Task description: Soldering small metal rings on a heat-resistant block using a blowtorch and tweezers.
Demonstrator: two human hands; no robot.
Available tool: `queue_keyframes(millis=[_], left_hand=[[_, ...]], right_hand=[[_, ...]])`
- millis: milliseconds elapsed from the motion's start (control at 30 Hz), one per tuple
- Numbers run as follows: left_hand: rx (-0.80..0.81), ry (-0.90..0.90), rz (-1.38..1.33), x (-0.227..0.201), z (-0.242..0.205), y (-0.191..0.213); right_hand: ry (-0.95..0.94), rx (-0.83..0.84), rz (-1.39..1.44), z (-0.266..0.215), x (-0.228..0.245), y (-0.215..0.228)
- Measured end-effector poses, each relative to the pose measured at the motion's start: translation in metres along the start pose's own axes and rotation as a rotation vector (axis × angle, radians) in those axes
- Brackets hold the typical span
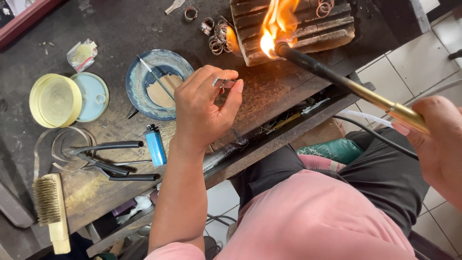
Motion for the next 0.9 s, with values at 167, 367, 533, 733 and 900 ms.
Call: queue_keyframes(millis=[167,367,533,733,900], left_hand=[[-0.008,-0.009,-0.002,0.0,0.0,-0.001],[0.013,0.03,0.017,-0.002,0.0,0.0],[-0.006,0.016,0.003,-0.005,0.001,-0.004],[0.044,0.01,-0.049,-0.01,-0.001,-0.009],[0.058,0.034,-0.046,-0.01,0.0,-0.009]], right_hand=[[0.124,-0.088,0.19,-0.005,-0.018,-0.006],[0.035,-0.059,0.366,-0.009,-0.007,0.0],[-0.063,-0.015,0.5,-0.015,0.004,0.0],[-0.076,-0.003,0.448,-0.016,0.006,-0.002],[-0.064,0.05,0.224,-0.016,0.009,0.005]])
Point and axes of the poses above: each hand's wrist, its own z-axis towards the middle knuckle, its own y-axis out of the back of the hand, x = y × z, the point moved 1 cm from there along z, towards the middle knuckle, and after that the axes turned 9 degrees about -x, right-handed, at the moved point
